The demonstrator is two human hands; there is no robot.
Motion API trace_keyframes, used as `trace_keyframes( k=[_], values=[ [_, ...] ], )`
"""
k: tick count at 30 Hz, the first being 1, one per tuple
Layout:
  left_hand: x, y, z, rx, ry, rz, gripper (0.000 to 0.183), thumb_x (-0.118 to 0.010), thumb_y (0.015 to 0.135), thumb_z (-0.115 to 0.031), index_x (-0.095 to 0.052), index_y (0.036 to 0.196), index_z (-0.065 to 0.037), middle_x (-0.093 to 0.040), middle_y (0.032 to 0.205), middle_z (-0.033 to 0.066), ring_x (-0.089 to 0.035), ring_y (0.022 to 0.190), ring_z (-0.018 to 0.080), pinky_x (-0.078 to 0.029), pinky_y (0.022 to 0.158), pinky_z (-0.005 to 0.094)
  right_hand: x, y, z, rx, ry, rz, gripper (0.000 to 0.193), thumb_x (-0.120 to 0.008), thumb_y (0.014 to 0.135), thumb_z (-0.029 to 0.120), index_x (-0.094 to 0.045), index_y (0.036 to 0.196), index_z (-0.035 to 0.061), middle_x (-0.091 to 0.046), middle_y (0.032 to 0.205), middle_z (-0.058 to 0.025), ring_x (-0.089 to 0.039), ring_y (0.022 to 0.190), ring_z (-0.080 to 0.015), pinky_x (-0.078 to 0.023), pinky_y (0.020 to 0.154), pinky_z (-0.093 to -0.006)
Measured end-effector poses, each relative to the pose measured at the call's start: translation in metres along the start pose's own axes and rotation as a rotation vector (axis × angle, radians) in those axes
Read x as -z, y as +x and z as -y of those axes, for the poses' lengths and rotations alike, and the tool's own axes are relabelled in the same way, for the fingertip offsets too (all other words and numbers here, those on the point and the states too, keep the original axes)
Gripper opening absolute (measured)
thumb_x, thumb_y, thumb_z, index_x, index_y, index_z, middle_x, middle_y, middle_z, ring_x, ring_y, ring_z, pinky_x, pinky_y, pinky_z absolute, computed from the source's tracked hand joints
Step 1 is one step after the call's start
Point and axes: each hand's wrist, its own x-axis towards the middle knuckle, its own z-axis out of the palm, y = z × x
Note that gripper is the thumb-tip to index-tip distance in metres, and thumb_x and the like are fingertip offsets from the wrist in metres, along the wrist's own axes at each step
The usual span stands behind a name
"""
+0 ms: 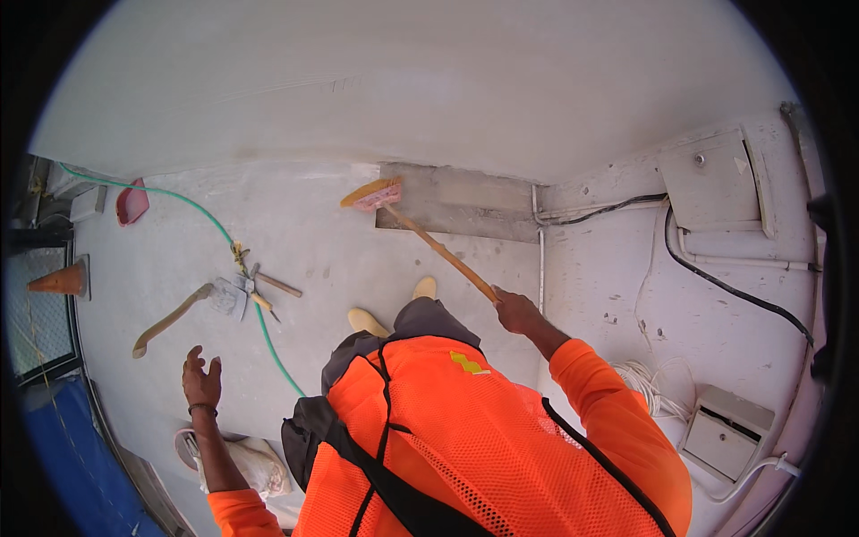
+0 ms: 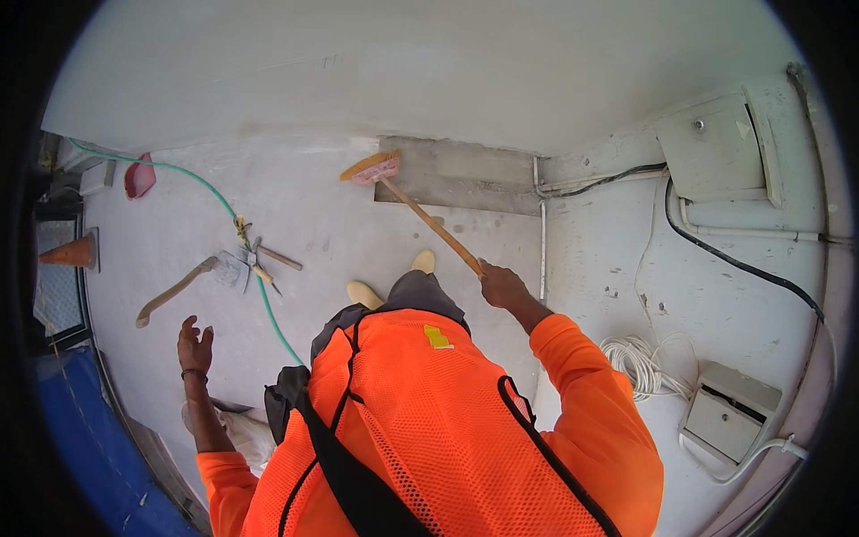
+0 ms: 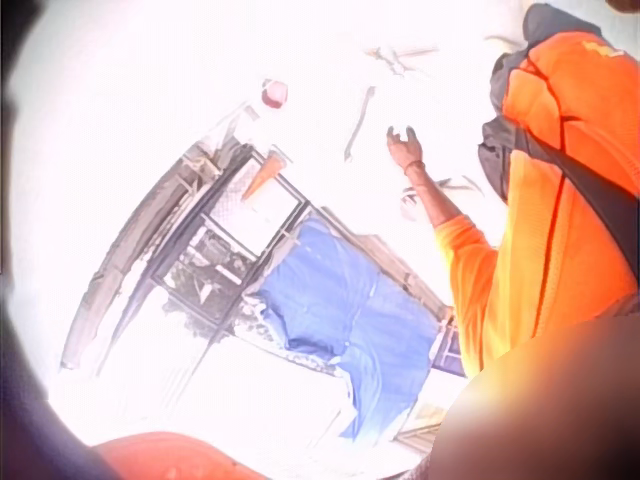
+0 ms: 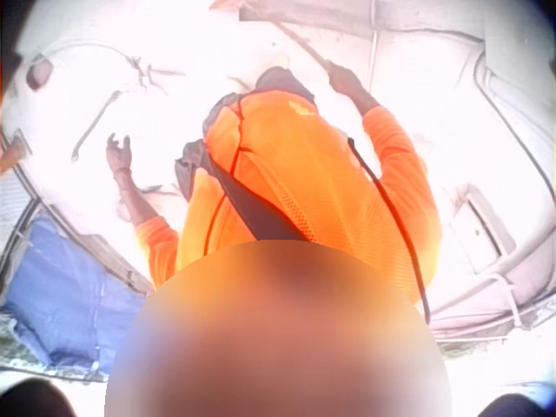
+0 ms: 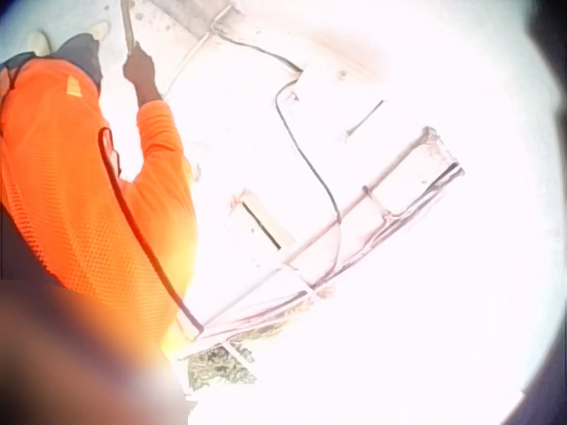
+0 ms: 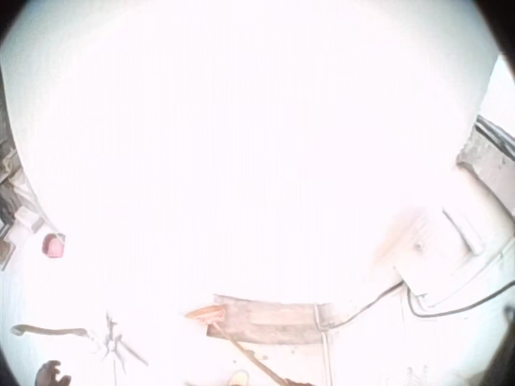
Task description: The person scoops cement from a sack and applies it into a floor trench using a trowel, then sweeps the surrounding floor with a broom. The person moves around the construction site, handling tools and materials.
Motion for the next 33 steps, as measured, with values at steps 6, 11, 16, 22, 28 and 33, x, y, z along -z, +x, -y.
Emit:
trace_keyframes(
  k=[6,11,16,22,28,33],
  values=[
    [-0.042,-0.044,-0.379,-1.131,-0.223,0.426,0.067,-0.087,0.082,-0.021,-0.062,0.144,-0.016,-0.062,0.138,0.0139,-0.059,0.131,0.0382,-0.05,0.11,0.0495,0.061,-0.09,0.009,-0.073,1.31,0.318,0.061,-0.046,0.109,0.02,-0.028,0.167,0.0101,-0.057,0.087,-0.0011,-0.054,0.064,-0.0084,-0.049,0.054,-0.0257],
    [-0.086,-0.092,-0.544,-1.739,-0.374,0.495,0.054,-0.084,0.088,-0.032,-0.062,0.134,-0.014,-0.065,0.138,0.015,-0.058,0.136,0.0415,-0.036,0.121,0.0611,0.099,-0.099,0.026,0.403,2.044,0.219,0.029,-0.054,0.109,0.024,-0.054,0.131,0.0043,-0.063,0.095,-0.0049,-0.065,0.081,-0.0115,-0.055,0.061,-0.0257],
    [-0.083,-0.102,-0.606,-1.574,-0.843,0.755,0.046,-0.074,0.099,-0.045,-0.052,0.127,-0.016,-0.069,0.098,0.006,-0.066,0.103,0.0268,-0.043,0.113,0.0644,0.102,-0.079,0.011,0.594,1.789,-0.149,0.046,-0.054,0.11,0.031,-0.053,0.149,0.0067,-0.067,0.093,-0.0034,-0.067,0.086,-0.0133,-0.055,0.074,-0.031],
    [-0.012,-0.118,-0.645,-1.376,-1.03,1.088,0.045,-0.076,0.096,-0.054,-0.055,0.113,-0.017,-0.058,0.077,-0.0023,-0.06,0.074,0.0165,-0.055,0.099,0.0557,0.069,-0.042,-0.007,0.091,0.798,-0.633,0.04,-0.065,0.099,0.04,-0.067,0.124,0.0091,-0.074,0.087,-0.0139,-0.074,0.088,-0.0342,-0.057,0.075,-0.0484],
    [-0.109,-0.104,-0.677,-1.388,-0.702,1.932,0.036,-0.089,0.087,-0.031,-0.068,0.099,-0.005,-0.072,0.087,0.0063,-0.07,0.088,0.0265,-0.049,0.11,0.0546,-0.054,-0.068,-0.07,-0.638,0.884,-0.825,0.029,-0.07,0.096,0.039,-0.071,0.103,0.0103,-0.074,0.082,-0.0144,-0.074,0.079,-0.0364,-0.057,0.07,-0.0509],
    [-0.267,-0.171,-0.675,-1.339,-0.155,2.094,0.037,-0.082,0.094,-0.031,-0.07,0.12,-0.008,-0.068,0.133,0.0111,-0.063,0.128,0.0292,-0.046,0.114,0.0427,-0.196,-0.079,-0.145,-1.162,0.895,-0.969,0.026,-0.072,0.093,0.023,-0.072,0.118,0.013,-0.074,0.094,-0.0198,-0.073,0.088,-0.0393,-0.058,0.076,-0.0504]
  ],
)
